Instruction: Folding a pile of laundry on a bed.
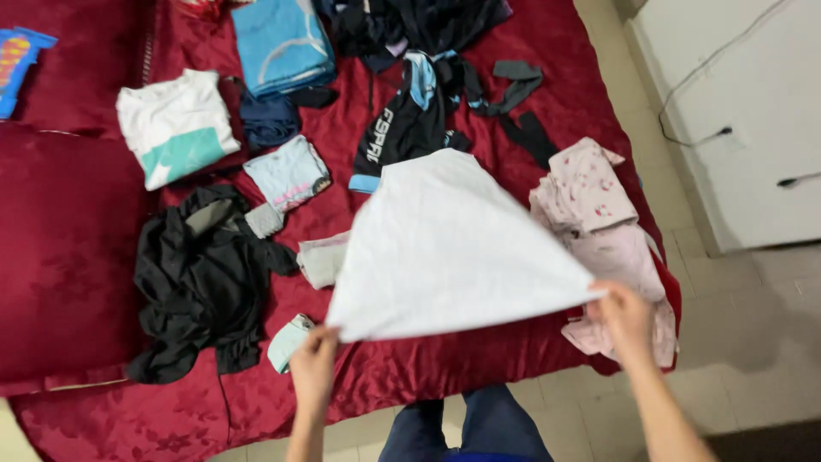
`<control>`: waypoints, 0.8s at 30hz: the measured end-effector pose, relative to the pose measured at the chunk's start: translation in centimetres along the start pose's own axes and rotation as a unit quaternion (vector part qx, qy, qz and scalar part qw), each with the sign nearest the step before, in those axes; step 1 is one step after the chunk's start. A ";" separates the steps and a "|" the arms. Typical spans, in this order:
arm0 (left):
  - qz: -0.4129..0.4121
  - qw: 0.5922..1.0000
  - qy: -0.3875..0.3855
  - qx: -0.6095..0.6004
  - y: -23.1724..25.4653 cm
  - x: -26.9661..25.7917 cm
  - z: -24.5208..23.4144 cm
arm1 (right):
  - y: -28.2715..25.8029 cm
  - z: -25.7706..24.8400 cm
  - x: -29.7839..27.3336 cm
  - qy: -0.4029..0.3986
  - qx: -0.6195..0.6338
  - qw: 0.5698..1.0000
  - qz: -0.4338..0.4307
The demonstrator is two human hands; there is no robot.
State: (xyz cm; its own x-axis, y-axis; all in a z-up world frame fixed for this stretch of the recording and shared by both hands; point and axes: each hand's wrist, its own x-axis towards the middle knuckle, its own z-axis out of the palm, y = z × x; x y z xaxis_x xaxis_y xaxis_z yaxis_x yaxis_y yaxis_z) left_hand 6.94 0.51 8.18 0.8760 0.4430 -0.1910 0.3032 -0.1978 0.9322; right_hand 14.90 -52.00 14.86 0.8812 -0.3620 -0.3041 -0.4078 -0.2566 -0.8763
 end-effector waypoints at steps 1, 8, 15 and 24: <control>-0.004 1.000 -0.006 0.003 -1.9 -1.3 0.3 | 5.9 0.1 1.2 0.003 -0.002 1.000 0.007; -0.178 0.954 -0.143 0.194 -18.8 -8.6 1.1 | 27.0 -0.2 -3.2 -0.065 -0.199 0.971 0.112; -0.199 0.881 -0.269 0.336 -25.3 -9.7 0.4 | 39.0 -0.6 -4.5 -0.207 -0.260 0.938 0.095; 0.029 0.946 -0.225 0.231 -8.5 0.3 18.2 | 23.2 6.2 -2.8 0.042 -0.387 0.921 0.020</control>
State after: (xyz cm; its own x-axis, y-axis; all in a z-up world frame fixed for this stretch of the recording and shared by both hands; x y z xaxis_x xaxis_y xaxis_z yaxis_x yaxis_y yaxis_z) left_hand 11.39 -13.58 -5.40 0.9355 0.0239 -0.3525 0.2910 -0.6178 0.7305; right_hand 4.43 -51.35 -6.95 0.8532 -0.4445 -0.2729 -0.5167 -0.7917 -0.3258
